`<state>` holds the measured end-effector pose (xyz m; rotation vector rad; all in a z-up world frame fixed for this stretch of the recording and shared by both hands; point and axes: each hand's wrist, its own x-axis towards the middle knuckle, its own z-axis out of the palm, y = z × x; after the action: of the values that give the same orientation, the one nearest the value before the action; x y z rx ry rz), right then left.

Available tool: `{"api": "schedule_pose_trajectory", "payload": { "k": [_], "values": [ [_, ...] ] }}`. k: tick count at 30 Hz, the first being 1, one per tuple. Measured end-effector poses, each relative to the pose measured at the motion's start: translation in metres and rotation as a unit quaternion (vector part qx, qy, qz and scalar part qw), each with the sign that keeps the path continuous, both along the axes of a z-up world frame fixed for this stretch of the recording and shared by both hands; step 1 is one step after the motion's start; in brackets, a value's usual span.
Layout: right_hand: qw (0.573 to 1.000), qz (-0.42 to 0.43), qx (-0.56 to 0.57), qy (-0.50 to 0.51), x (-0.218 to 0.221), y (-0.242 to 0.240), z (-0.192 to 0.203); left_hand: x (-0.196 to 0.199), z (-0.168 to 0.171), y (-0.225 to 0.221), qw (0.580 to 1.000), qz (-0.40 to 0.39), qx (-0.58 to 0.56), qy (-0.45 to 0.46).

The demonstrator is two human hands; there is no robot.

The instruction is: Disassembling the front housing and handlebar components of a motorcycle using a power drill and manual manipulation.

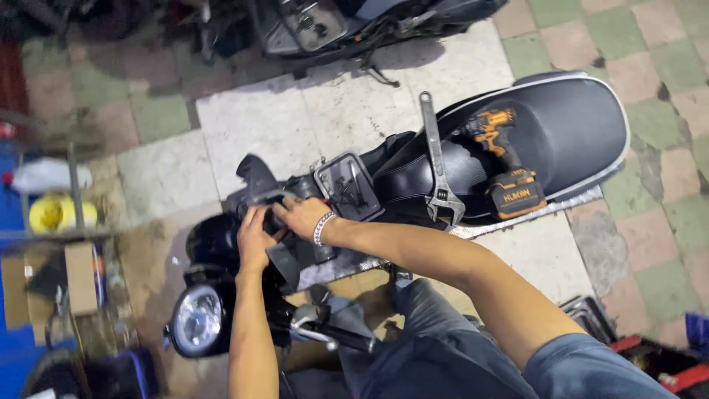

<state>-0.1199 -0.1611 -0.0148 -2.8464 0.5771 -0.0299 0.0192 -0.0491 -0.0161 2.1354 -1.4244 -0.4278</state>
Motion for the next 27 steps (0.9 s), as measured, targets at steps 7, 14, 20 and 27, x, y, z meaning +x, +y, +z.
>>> {"api": "schedule_pose_trajectory", "payload": {
  "k": [7, 14, 20, 27],
  "values": [
    [0.989, -0.135, 0.039, 0.042, 0.011, 0.014, 0.037, 0.038, -0.034, -0.009, 0.984, -0.173, 0.000, 0.037],
    [0.950, -0.303, 0.067, 0.042, 0.026, 0.038, 0.057, 0.062, -0.030, -0.018, 0.955, -0.290, -0.045, 0.037],
    [0.951, -0.276, 0.119, 0.075, 0.032, 0.040, 0.072, 0.062, -0.035, -0.022, 0.955, -0.280, -0.068, 0.068],
    [0.953, -0.261, 0.104, 0.118, 0.033, 0.034, 0.060, 0.056, -0.015, -0.021, 0.961, -0.259, -0.026, 0.094]
  ]
}}
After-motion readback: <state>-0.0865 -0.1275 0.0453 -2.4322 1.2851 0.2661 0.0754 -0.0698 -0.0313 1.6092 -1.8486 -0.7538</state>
